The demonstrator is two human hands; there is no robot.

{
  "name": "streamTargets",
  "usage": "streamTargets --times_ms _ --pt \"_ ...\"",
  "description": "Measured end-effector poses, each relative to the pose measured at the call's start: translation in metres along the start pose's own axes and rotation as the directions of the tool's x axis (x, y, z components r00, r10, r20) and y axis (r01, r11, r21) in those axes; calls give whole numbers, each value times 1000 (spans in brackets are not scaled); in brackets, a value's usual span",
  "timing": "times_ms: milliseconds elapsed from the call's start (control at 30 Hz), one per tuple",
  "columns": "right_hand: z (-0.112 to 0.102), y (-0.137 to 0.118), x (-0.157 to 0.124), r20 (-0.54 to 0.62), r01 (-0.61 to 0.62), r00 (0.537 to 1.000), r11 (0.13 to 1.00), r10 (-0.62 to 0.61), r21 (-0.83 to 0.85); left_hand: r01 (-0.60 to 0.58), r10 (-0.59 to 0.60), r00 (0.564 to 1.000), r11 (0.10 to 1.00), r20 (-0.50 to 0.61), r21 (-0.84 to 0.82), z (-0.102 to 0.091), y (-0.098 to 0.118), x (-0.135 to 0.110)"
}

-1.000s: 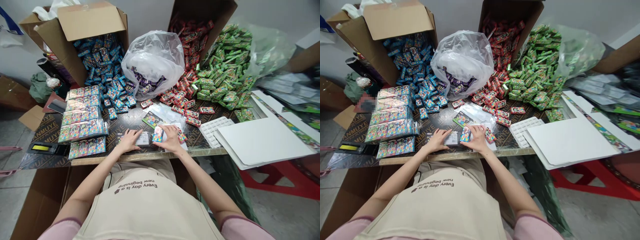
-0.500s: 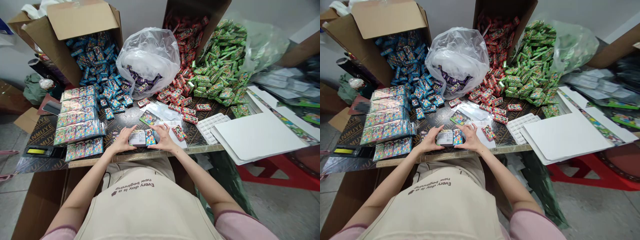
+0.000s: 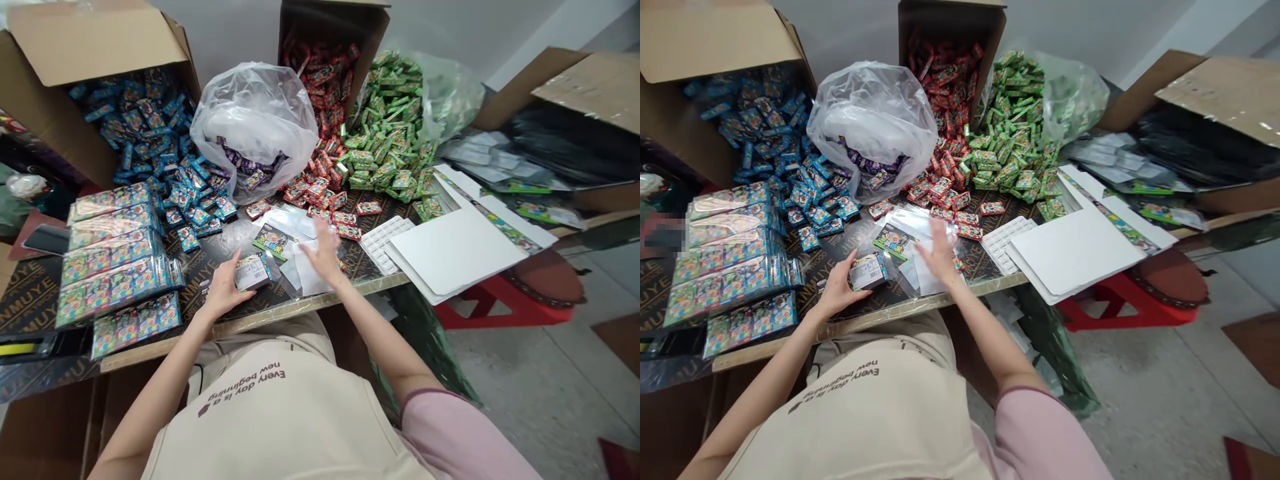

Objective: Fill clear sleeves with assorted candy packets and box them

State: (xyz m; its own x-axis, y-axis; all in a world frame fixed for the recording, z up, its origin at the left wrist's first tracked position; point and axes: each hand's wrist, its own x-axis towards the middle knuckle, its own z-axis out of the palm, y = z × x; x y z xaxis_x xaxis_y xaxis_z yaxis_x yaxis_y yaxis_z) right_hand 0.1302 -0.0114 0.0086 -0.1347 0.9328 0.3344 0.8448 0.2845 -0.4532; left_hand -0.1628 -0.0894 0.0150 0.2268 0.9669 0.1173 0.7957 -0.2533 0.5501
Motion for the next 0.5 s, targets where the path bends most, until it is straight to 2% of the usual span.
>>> streamTargets --times_ms 33,67,133,200,267,333,367,433,500 --pt "-3 23 9 -98 -139 986 989 133 -55 12 -12 1000 999 17 39 3 -2 -1" --pt "-6 45 17 -179 -268 952 958 248 -98 20 -23 999 997 30 76 6 -4 -2" --pt "-11 84 28 -235 -429 891 891 389 -151 27 -33 998 990 44 137 12 -10 -4" --pt "-15 107 33 -202 -490 867 852 455 -185 24 -33 998 985 48 172 15 -15 -6" --pt "-21 112 34 -170 -501 864 845 474 -189 24 -33 998 984 50 176 16 -19 -7" --pt "-28 98 33 -195 -458 882 877 429 -143 35 -43 998 988 49 154 12 -18 -8" --pt "-32 85 32 -213 -398 904 912 371 -98 48 -53 998 991 39 127 9 -15 -7" --pt "-38 49 27 -202 -180 962 983 184 38 89 -89 996 996 -3 9 3 -1 -3" --pt "-41 7 19 -125 81 991 970 -54 227 137 -149 988 965 -36 -225 -3 20 3"
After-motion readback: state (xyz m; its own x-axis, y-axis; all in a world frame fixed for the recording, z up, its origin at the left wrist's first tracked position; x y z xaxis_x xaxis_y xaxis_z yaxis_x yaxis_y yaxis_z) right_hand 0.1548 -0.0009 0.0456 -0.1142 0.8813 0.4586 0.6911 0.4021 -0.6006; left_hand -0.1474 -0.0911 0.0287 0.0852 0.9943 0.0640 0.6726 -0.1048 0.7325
